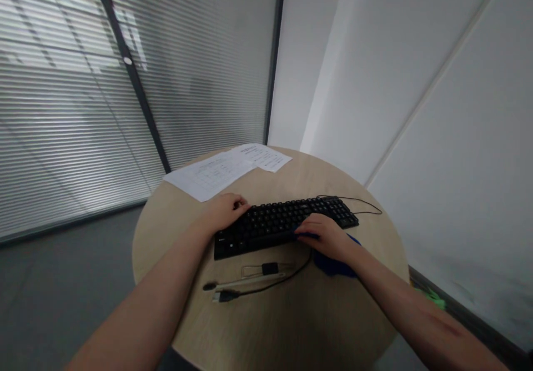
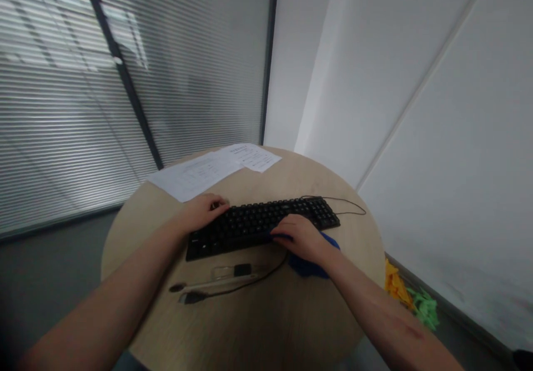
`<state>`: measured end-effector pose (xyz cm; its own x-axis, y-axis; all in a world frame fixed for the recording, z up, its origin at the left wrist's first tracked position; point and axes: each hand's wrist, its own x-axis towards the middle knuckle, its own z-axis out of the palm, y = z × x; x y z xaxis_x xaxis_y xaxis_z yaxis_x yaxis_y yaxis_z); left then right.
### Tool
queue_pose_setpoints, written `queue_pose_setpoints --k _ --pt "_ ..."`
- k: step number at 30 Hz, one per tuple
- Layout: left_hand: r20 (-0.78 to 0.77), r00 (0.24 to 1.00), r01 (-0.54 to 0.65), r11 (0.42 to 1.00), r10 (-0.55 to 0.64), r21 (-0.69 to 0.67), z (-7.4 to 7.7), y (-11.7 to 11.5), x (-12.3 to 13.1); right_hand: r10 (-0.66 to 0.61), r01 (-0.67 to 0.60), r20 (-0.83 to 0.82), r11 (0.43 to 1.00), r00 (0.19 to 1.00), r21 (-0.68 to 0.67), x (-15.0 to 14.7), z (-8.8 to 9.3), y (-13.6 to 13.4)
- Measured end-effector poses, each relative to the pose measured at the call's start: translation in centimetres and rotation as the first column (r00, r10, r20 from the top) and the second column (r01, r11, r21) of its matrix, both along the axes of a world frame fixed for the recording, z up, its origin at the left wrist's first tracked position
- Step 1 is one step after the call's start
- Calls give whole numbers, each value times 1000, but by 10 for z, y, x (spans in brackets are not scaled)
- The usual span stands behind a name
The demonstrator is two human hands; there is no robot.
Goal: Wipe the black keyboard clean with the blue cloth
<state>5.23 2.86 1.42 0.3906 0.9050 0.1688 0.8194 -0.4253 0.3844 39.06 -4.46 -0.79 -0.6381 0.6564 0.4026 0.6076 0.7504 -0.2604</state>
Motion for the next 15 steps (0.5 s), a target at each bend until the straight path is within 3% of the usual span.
queue_pose_setpoints --k 3,10,15 --pt "-29 999 -27 1000 26 -13 -2 -1 2 9 -10 92 1000 996 7 -10 3 3" --pt "-22 999 -37 999 37 2 -8 -2 6 -33 66 273 992 961 -111 -29 27 8" --pt "-58 997 -44 999 45 16 -11 -2 9 22 36 339 986 940 -164 -43 36 8"
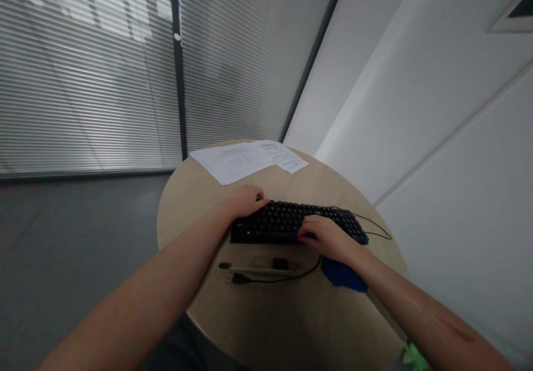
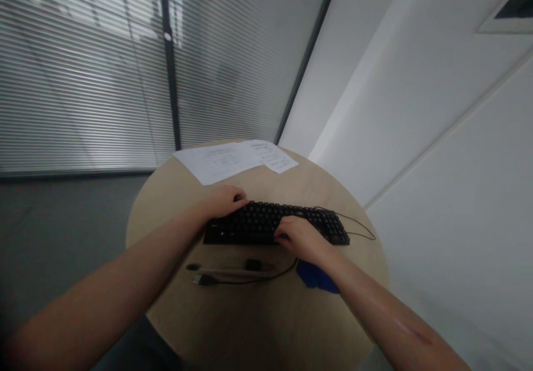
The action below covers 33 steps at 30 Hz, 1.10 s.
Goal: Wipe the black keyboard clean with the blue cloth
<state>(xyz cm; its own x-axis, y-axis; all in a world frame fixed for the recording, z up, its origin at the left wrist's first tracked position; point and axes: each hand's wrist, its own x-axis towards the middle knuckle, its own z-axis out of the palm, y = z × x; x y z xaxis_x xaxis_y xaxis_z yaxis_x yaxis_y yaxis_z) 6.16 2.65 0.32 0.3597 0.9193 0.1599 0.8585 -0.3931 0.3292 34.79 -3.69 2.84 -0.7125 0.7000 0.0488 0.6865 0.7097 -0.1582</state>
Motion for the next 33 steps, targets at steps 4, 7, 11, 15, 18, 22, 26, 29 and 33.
queue_pose_setpoints --k 4,7,11,15,18,22,26,29,33 --pt "-24 999 -21 1000 21 -2 1 -2 3 14 -15 48 1000 999 19 -19 0 -3" --pt "-30 999 -36 999 36 3 3 -4 4 49 -52 66 998 997 33 -38 -1 -5" --pt "-26 999 -29 999 29 22 2 -4 4 99 -106 105 992 990 71 -68 0 -8" --pt "-24 1000 -16 999 17 42 -1 -3 3 90 -109 158 988 983 114 -91 2 -14" --pt "-13 1000 0 999 1 52 -2 -2 1 61 -86 167 986 984 146 -93 1 -20" --pt "2 1000 17 998 -17 64 -2 0 -1 23 -45 141 986 990 159 -73 -3 -22" --pt "-17 999 32 996 -31 80 -2 -1 -1 -50 35 123 992 991 123 -41 -5 -19" --pt "-42 999 37 995 -34 90 -1 -1 0 -137 122 142 987 980 105 -19 -4 -17" --pt "-31 999 42 995 -39 94 -2 0 0 -228 216 195 973 954 82 -4 3 -18"
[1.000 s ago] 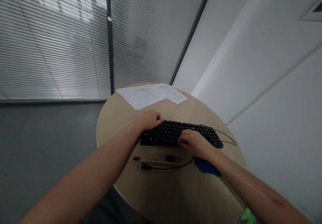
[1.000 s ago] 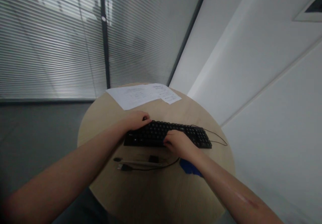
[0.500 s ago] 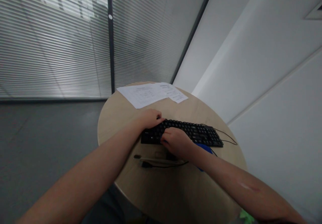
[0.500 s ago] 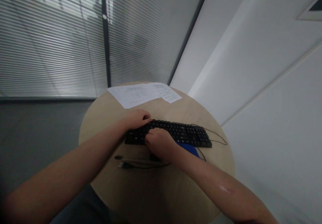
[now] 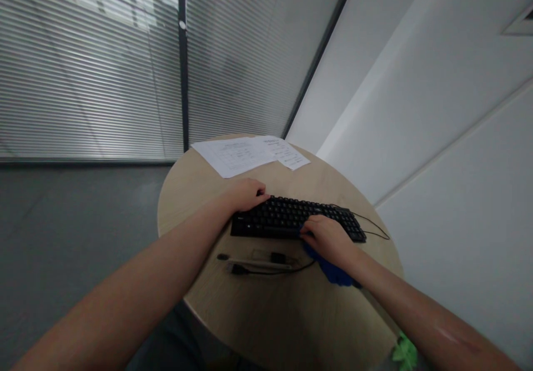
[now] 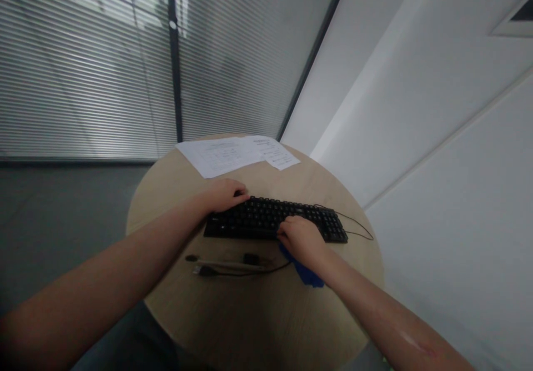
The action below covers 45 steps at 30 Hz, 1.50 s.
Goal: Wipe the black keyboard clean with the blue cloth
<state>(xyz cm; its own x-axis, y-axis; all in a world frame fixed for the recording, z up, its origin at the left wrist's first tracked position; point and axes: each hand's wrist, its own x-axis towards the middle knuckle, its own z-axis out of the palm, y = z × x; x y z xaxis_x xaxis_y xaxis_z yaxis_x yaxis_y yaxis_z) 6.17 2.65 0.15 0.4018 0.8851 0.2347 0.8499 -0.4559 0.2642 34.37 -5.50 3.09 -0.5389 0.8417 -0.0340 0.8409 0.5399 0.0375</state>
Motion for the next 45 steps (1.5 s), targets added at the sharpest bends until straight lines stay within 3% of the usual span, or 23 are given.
queue_pose_setpoints --k 7,15,23,27,31,39,45 --pt "7 1000 0 1000 0 2 -1 0 0 -12 13 49 1000 999 -21 -4 9 0" --pt "-11 999 -31 999 31 13 0 -4 3 86 -83 -97 996 992 33 -28 -11 1" --pt "63 995 -76 994 81 -73 7 -6 0 266 -277 -256 961 929 -7 -54 12 12" --pt "104 982 -146 981 160 -128 11 -6 -4 349 -360 -259 933 901 9 -70 5 19" --pt "38 982 -176 974 183 -142 8 -7 -1 337 -352 -225 936 914 -29 -81 -5 21" --pt "25 982 -183 974 188 -136 0 -3 6 387 -395 -240 918 891 12 -95 -6 15" --pt "29 983 -176 974 182 -146 4 -5 6 391 -384 -377 918 839 99 -97 -6 15"
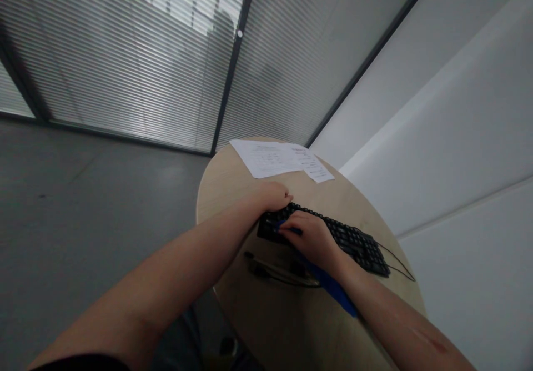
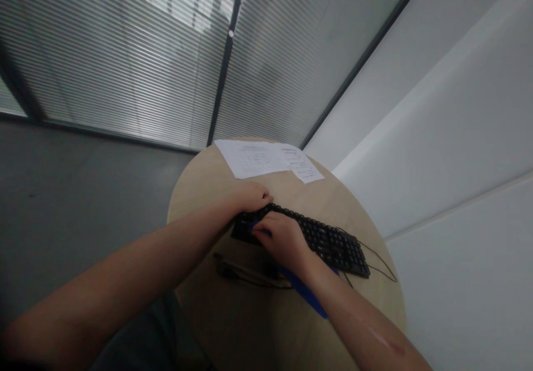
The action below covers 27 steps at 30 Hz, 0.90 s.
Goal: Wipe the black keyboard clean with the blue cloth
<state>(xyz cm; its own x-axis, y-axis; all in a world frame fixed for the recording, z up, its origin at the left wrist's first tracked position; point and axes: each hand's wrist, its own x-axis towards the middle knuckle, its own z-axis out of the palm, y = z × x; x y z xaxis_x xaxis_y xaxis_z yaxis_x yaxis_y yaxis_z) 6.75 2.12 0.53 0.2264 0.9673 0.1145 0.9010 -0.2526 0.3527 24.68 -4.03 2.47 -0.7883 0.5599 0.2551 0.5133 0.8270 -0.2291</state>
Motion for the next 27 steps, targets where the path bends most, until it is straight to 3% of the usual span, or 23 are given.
queue_pose_setpoints --k 3,8,12,27 --pt "-4 1000 6 1000 -6 -7 1 -1 -1 19 -19 -16 1000 1000 1 -11 0 0" --pt "-14 999 35 999 -35 4 0 -1 -3 37 -37 192 999 981 -3 -26 1 -1" --pt "-16 999 47 999 -47 4 0 0 -4 51 -58 267 998 962 19 -24 7 -2" --pt "-18 998 66 998 -65 21 0 0 -6 42 -63 265 995 963 73 -42 0 -16"
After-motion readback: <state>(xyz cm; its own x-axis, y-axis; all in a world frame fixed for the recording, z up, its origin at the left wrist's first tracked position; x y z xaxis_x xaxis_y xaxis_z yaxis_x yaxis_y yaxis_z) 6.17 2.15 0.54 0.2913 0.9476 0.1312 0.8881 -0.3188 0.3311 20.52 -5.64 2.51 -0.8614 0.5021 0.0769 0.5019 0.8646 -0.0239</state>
